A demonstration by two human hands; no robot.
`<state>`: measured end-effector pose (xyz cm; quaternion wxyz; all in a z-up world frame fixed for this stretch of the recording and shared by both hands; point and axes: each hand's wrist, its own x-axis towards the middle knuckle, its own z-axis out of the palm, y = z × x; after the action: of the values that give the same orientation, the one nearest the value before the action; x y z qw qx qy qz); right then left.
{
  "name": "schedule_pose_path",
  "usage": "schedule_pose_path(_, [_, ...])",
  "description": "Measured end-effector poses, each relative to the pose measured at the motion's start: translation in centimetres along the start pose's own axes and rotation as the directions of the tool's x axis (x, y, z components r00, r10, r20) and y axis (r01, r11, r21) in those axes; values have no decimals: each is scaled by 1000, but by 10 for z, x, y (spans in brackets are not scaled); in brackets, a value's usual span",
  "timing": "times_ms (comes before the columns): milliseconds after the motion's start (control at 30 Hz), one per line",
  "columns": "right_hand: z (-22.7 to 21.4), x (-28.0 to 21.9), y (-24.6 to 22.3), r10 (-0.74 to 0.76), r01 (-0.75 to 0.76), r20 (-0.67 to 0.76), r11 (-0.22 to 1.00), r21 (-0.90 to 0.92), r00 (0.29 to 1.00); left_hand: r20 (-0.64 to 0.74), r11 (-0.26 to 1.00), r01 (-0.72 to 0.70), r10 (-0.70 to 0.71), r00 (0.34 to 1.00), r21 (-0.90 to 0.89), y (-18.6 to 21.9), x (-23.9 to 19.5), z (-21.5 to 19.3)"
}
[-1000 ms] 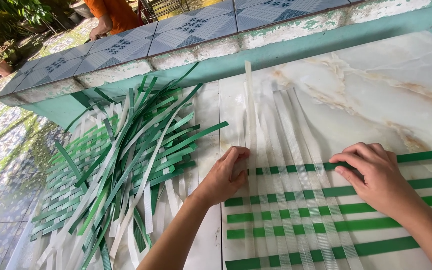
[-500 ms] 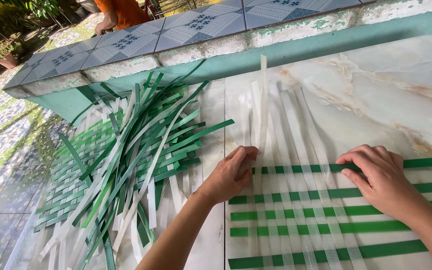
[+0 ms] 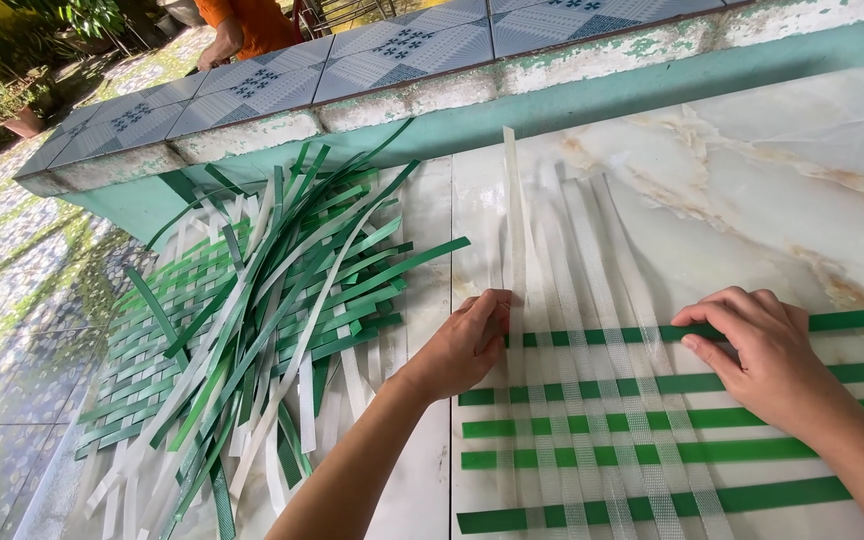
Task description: The person is manually weaving green and white plastic strips into a grid pattern on a table.
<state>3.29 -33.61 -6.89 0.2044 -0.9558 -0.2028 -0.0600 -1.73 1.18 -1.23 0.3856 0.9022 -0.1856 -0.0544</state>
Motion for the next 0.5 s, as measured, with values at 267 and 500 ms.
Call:
schedule_pose_path(267, [-5, 1, 0, -128, 135, -88, 988, 81, 988, -49, 996, -12, 8, 999, -89, -4, -3, 4])
schedule_pose_path(500, [-2, -1, 5, -198, 201, -71, 979, 33, 978, -45, 985, 33, -42, 998, -172, 3, -4, 2])
